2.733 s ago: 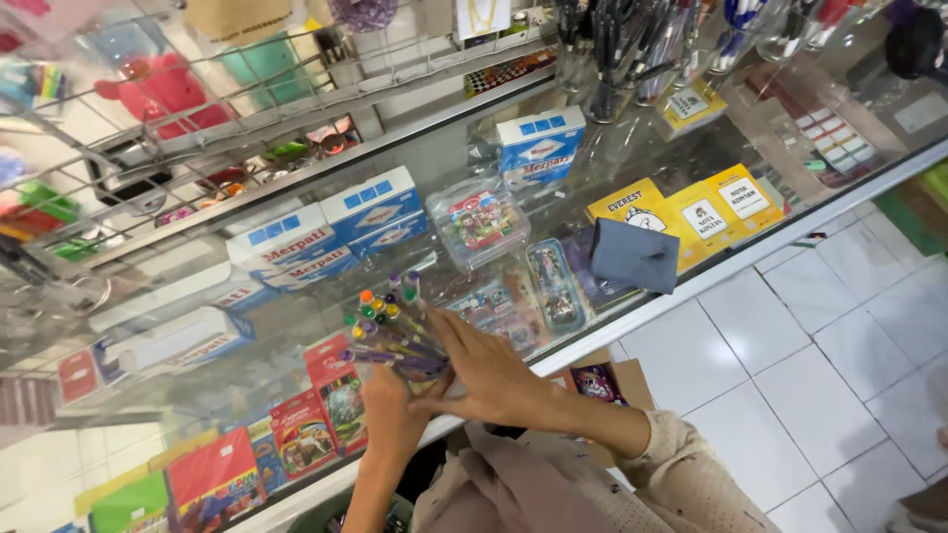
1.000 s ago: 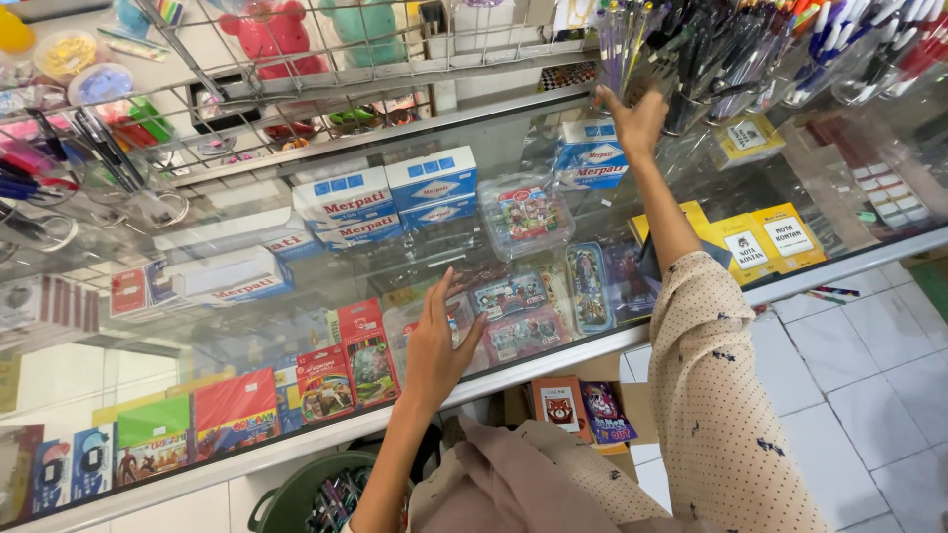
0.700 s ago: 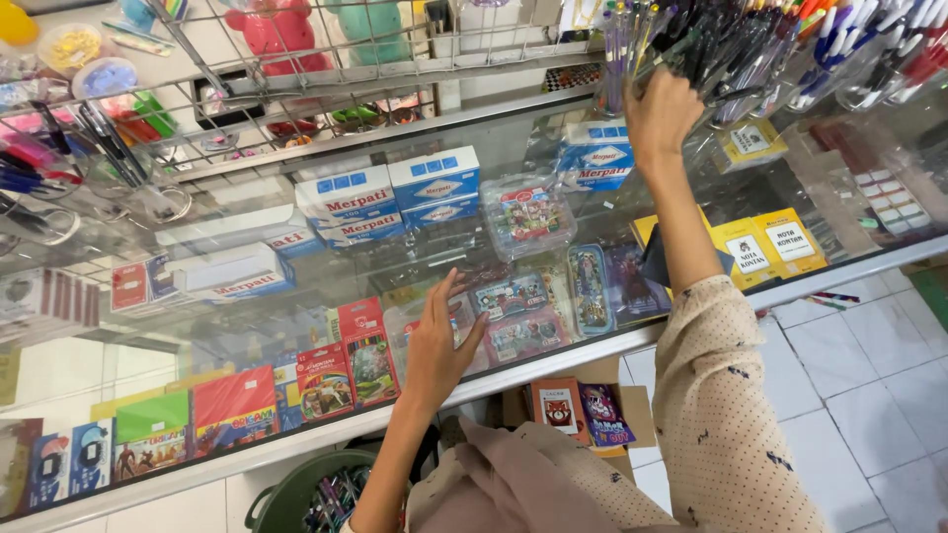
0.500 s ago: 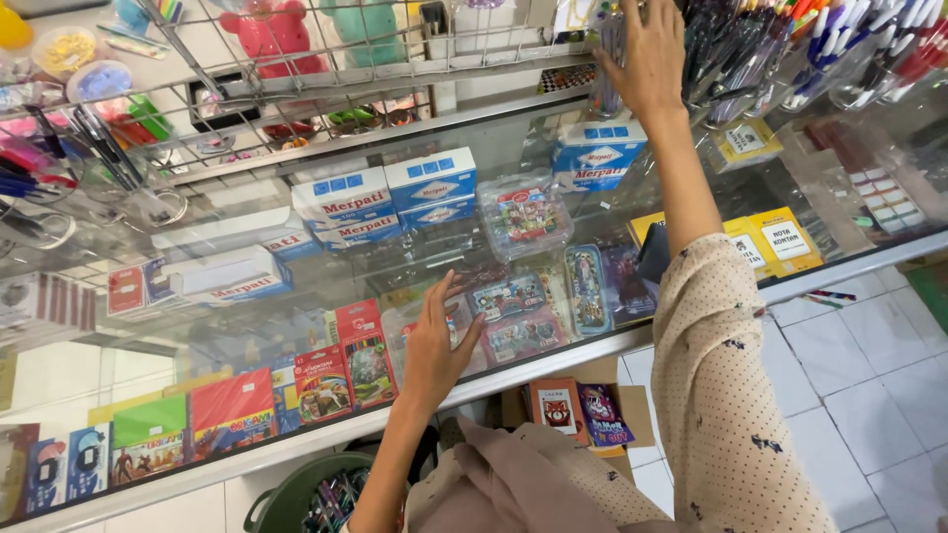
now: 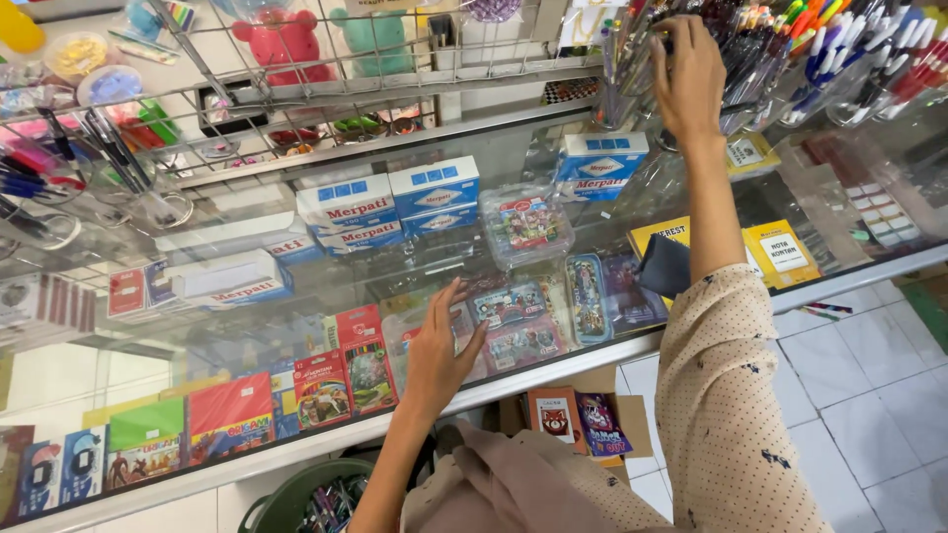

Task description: Organizing and cleaning stationery items like pens and a glass holder on a grocery store counter.

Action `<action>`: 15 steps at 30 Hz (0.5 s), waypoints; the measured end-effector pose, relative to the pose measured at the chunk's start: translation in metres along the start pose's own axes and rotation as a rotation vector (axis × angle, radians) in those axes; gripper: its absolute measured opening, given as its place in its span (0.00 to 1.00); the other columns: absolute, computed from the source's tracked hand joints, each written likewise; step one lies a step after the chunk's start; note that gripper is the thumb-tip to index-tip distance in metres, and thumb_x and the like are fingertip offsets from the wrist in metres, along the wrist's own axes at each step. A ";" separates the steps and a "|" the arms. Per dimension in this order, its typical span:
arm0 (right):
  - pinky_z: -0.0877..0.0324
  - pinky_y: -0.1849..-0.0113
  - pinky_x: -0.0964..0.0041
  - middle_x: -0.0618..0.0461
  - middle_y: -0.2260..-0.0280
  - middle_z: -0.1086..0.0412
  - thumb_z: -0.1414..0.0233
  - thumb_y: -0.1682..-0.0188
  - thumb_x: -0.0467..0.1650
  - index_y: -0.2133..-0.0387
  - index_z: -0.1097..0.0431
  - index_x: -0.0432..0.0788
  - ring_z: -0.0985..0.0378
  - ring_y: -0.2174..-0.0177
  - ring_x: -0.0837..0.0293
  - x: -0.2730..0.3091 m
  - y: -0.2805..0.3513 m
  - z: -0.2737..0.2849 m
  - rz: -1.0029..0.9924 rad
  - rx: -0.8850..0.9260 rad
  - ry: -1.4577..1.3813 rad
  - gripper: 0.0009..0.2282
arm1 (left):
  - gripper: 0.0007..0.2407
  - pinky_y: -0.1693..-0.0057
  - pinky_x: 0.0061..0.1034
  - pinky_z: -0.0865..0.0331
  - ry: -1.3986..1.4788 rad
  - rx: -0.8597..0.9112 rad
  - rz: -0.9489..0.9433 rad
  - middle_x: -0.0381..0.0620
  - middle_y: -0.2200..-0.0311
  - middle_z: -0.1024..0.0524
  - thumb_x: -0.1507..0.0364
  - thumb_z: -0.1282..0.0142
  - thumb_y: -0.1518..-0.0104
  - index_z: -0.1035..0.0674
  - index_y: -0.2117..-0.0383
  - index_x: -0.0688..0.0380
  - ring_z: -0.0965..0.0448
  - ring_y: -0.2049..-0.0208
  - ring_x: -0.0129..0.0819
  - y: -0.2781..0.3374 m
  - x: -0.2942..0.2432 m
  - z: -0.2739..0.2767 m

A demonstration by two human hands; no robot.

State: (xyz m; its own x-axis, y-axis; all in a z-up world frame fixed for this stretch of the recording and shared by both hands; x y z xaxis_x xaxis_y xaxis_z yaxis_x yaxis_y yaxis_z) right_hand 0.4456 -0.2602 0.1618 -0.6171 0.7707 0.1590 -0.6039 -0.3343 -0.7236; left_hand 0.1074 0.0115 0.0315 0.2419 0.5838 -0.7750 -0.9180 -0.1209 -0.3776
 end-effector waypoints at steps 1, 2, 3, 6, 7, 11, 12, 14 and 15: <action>0.32 0.46 0.49 0.45 0.49 0.31 0.48 0.33 0.28 0.47 0.31 0.39 0.27 0.48 0.42 0.000 0.001 -0.001 0.016 0.002 -0.007 0.06 | 0.30 0.50 0.33 0.21 0.000 0.010 0.023 0.56 0.42 0.28 0.70 0.37 0.43 0.39 0.36 0.61 0.19 0.48 0.46 0.000 0.002 -0.001; 0.32 0.46 0.49 0.45 0.49 0.31 0.48 0.33 0.28 0.47 0.31 0.39 0.27 0.48 0.42 0.001 0.003 -0.001 0.017 0.003 -0.007 0.06 | 0.30 0.50 0.33 0.21 0.001 0.010 0.024 0.56 0.42 0.28 0.70 0.37 0.43 0.39 0.36 0.61 0.19 0.48 0.46 0.000 0.002 0.000; 0.35 0.43 0.48 0.44 0.48 0.31 0.51 0.35 0.28 0.49 0.31 0.38 0.28 0.47 0.40 0.012 0.005 0.003 0.122 -0.035 0.064 0.06 | 0.30 0.50 0.33 0.21 0.000 0.015 0.030 0.56 0.42 0.28 0.70 0.37 0.44 0.39 0.36 0.61 0.19 0.49 0.46 -0.001 0.003 0.000; 0.40 0.39 0.48 0.41 0.44 0.31 0.55 0.36 0.27 0.48 0.31 0.36 0.31 0.44 0.37 0.019 0.014 0.001 0.216 -0.089 0.136 0.09 | 0.30 0.49 0.34 0.22 0.007 0.011 0.019 0.56 0.43 0.28 0.70 0.37 0.43 0.39 0.36 0.62 0.20 0.48 0.47 -0.001 0.002 0.000; 0.42 0.38 0.48 0.40 0.42 0.31 0.58 0.34 0.26 0.46 0.31 0.35 0.33 0.42 0.36 0.017 0.015 -0.001 0.205 -0.105 0.136 0.10 | 0.30 0.47 0.34 0.22 0.013 0.001 0.001 0.56 0.43 0.29 0.71 0.37 0.43 0.39 0.35 0.62 0.20 0.47 0.47 0.000 0.000 0.001; 0.40 0.40 0.44 0.42 0.56 0.23 0.58 0.37 0.30 0.52 0.27 0.34 0.26 0.49 0.51 0.036 0.023 0.050 0.118 -0.361 -0.013 0.13 | 0.29 0.45 0.34 0.22 0.040 -0.032 -0.004 0.57 0.43 0.29 0.72 0.37 0.43 0.38 0.36 0.63 0.21 0.46 0.47 0.000 -0.001 0.004; 0.40 0.42 0.44 0.45 0.64 0.23 0.63 0.36 0.34 0.64 0.28 0.35 0.27 0.50 0.47 0.060 0.040 0.086 0.192 -0.533 0.010 0.17 | 0.29 0.46 0.33 0.22 0.058 -0.033 -0.003 0.57 0.43 0.29 0.72 0.37 0.43 0.38 0.36 0.63 0.21 0.46 0.47 0.001 -0.001 0.003; 0.39 0.44 0.44 0.48 0.73 0.23 0.67 0.35 0.37 0.76 0.29 0.37 0.28 0.51 0.43 0.088 0.071 0.132 0.281 -0.712 0.002 0.25 | 0.29 0.46 0.33 0.22 0.057 -0.061 0.005 0.57 0.43 0.29 0.72 0.37 0.43 0.38 0.36 0.63 0.21 0.46 0.46 0.000 0.002 0.007; 0.32 0.53 0.44 0.48 0.76 0.26 0.62 0.37 0.37 0.79 0.29 0.38 0.27 0.61 0.43 0.097 0.097 0.154 0.435 -0.798 -0.097 0.23 | 0.29 0.46 0.32 0.21 0.060 -0.067 0.000 0.56 0.43 0.29 0.73 0.37 0.42 0.38 0.36 0.62 0.21 0.46 0.45 0.000 0.002 0.007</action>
State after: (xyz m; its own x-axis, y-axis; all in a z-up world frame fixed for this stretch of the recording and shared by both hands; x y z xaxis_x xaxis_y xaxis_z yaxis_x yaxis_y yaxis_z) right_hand 0.2493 -0.3010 0.2104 -0.7702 0.6035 -0.2066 0.1978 -0.0820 -0.9768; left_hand 0.1060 0.0182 0.0332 0.2620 0.5351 -0.8032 -0.8954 -0.1758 -0.4092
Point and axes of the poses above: each hand's wrist, its own y-axis away from the middle knuckle, its own z-axis out of the back of the hand, x = y × z, the point moved 10 cm from there along -y, towards the middle knuckle
